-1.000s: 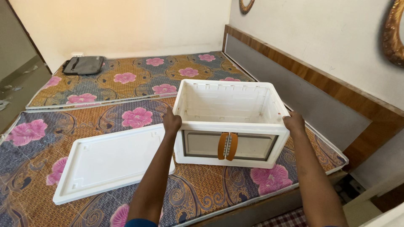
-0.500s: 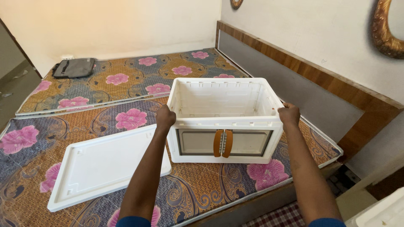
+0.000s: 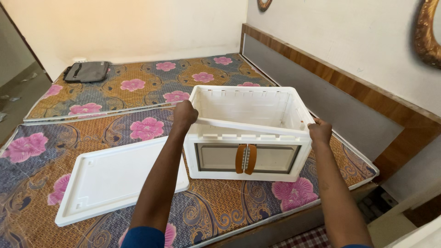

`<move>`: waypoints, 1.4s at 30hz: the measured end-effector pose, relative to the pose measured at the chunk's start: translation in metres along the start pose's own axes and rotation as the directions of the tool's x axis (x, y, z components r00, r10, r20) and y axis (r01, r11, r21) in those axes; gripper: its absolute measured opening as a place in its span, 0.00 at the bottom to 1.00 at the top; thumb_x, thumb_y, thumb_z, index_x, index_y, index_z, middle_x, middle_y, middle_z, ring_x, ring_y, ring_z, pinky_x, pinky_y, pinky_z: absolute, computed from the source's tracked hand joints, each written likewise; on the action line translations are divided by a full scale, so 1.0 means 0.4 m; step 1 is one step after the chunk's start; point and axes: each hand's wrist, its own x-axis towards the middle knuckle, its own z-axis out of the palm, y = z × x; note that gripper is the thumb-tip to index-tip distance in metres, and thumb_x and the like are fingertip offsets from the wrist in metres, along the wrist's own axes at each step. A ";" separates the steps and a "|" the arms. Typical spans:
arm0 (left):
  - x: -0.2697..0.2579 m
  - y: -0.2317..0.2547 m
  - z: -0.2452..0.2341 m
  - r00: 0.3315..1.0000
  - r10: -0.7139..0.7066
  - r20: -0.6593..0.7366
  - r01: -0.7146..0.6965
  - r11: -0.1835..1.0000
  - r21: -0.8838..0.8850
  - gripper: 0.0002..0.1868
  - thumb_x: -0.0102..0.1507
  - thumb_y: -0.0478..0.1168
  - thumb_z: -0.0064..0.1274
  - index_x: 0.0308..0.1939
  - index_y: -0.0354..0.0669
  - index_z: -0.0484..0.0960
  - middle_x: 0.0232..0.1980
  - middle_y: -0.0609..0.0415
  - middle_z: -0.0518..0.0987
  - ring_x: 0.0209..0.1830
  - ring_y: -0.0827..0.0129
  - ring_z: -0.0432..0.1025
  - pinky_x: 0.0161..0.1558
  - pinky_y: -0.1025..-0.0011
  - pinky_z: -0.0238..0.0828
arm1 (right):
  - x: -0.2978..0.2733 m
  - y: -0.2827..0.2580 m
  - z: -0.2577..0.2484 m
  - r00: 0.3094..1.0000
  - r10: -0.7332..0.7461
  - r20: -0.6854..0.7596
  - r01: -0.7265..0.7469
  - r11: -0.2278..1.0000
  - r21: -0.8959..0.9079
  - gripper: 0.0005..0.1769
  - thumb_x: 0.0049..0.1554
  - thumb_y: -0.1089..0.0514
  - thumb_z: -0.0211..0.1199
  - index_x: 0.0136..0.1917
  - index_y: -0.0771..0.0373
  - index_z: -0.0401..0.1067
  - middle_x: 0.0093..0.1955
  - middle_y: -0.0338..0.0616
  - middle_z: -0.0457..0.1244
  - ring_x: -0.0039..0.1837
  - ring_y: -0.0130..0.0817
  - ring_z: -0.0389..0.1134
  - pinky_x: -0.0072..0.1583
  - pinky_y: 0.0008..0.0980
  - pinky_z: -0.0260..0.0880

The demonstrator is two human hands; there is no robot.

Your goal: The person lifts a white plastic storage box from a stack, places it on a bed, and removes the lid. They then open the front doors, inspect the empty interior, close the doors, and replace the lid. Finally, they lift the box and return it to the stack.

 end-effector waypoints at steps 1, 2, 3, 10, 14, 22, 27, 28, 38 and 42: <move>0.005 -0.005 -0.002 1.000 -0.009 -0.005 0.009 1.000 -0.013 0.10 0.54 0.34 0.55 0.34 0.27 0.82 0.37 0.27 0.80 0.40 0.36 0.78 0.46 0.48 0.75 | -0.001 0.002 0.005 1.000 0.001 0.000 -0.001 1.000 -0.001 0.20 0.52 0.66 0.64 0.59 0.68 0.78 0.52 0.54 0.72 0.50 0.39 0.74 0.52 0.35 0.72; 0.008 -0.013 -0.002 1.000 -0.017 -0.011 0.017 1.000 -0.025 0.10 0.53 0.34 0.55 0.33 0.27 0.82 0.37 0.27 0.80 0.40 0.36 0.78 0.46 0.49 0.76 | -0.002 0.003 0.010 1.000 0.003 0.000 -0.003 1.000 -0.001 0.20 0.52 0.66 0.64 0.59 0.68 0.78 0.51 0.54 0.72 0.49 0.39 0.74 0.52 0.35 0.72; 0.006 -0.017 0.001 0.997 -0.005 -0.076 0.000 0.997 -0.073 0.11 0.51 0.34 0.55 0.33 0.28 0.82 0.37 0.28 0.81 0.39 0.36 0.77 0.46 0.48 0.75 | 0.002 0.002 0.009 1.000 0.003 -0.008 -0.003 1.000 0.001 0.20 0.52 0.66 0.64 0.59 0.68 0.78 0.51 0.54 0.72 0.49 0.39 0.74 0.52 0.35 0.72; -0.071 -0.056 0.011 0.960 -0.256 -0.113 0.189 0.892 -0.411 0.17 0.47 0.36 0.52 0.37 0.31 0.87 0.34 0.33 0.84 0.37 0.44 0.81 0.49 0.56 0.76 | 0.000 -0.011 0.009 0.995 -0.098 -0.032 0.090 0.977 -0.191 0.22 0.47 0.68 0.63 0.57 0.66 0.79 0.48 0.55 0.72 0.47 0.41 0.74 0.52 0.37 0.71; -0.069 -0.038 0.008 0.927 -0.375 -0.031 0.326 0.842 -0.429 0.20 0.46 0.38 0.55 0.40 0.34 0.88 0.36 0.35 0.84 0.38 0.48 0.82 0.49 0.60 0.78 | 0.007 -0.044 -0.014 0.995 -0.056 0.084 0.081 0.942 -0.325 0.21 0.48 0.67 0.63 0.55 0.63 0.81 0.46 0.55 0.72 0.46 0.43 0.74 0.50 0.41 0.72; -0.074 -0.052 0.031 0.947 -0.257 -0.192 0.169 0.908 -0.383 0.21 0.47 0.34 0.50 0.42 0.35 0.88 0.40 0.33 0.84 0.44 0.43 0.80 0.55 0.57 0.74 | 0.011 -0.035 0.016 0.991 -0.119 0.058 0.131 0.847 -0.514 0.18 0.49 0.61 0.65 0.54 0.55 0.83 0.47 0.52 0.72 0.48 0.48 0.74 0.53 0.45 0.72; -0.079 -0.041 0.016 0.947 -0.255 -0.192 0.164 0.905 -0.392 0.21 0.47 0.34 0.51 0.43 0.34 0.87 0.40 0.32 0.84 0.44 0.42 0.79 0.55 0.56 0.73 | 0.002 -0.037 0.016 0.989 -0.133 0.065 0.147 0.822 -0.550 0.21 0.50 0.61 0.66 0.57 0.54 0.82 0.49 0.52 0.72 0.50 0.48 0.73 0.55 0.45 0.72; -0.086 -0.040 0.010 0.950 -0.252 -0.183 0.166 0.907 -0.386 0.21 0.47 0.34 0.51 0.42 0.33 0.87 0.40 0.33 0.84 0.44 0.43 0.79 0.55 0.56 0.73 | -0.007 -0.040 0.017 0.994 -0.091 0.055 0.106 0.839 -0.533 0.22 0.50 0.62 0.64 0.58 0.52 0.81 0.50 0.51 0.72 0.50 0.47 0.74 0.55 0.45 0.73; -0.120 -0.027 0.002 0.941 -0.264 -0.212 0.122 0.848 -0.515 0.22 0.49 0.33 0.50 0.46 0.31 0.87 0.41 0.36 0.85 0.42 0.49 0.82 0.52 0.62 0.76 | -0.064 -0.077 0.012 0.999 -0.044 -0.016 0.030 0.875 -0.482 0.22 0.54 0.61 0.64 0.61 0.47 0.80 0.53 0.50 0.72 0.52 0.47 0.74 0.56 0.45 0.72; -0.128 -0.022 -0.003 0.938 -0.243 -0.247 0.079 0.843 -0.532 0.24 0.51 0.32 0.51 0.51 0.31 0.85 0.43 0.35 0.85 0.43 0.51 0.82 0.53 0.62 0.75 | -0.064 -0.070 0.015 0.991 -0.137 -0.010 0.115 0.869 -0.482 0.22 0.54 0.61 0.65 0.61 0.49 0.80 0.53 0.52 0.72 0.53 0.49 0.73 0.58 0.46 0.71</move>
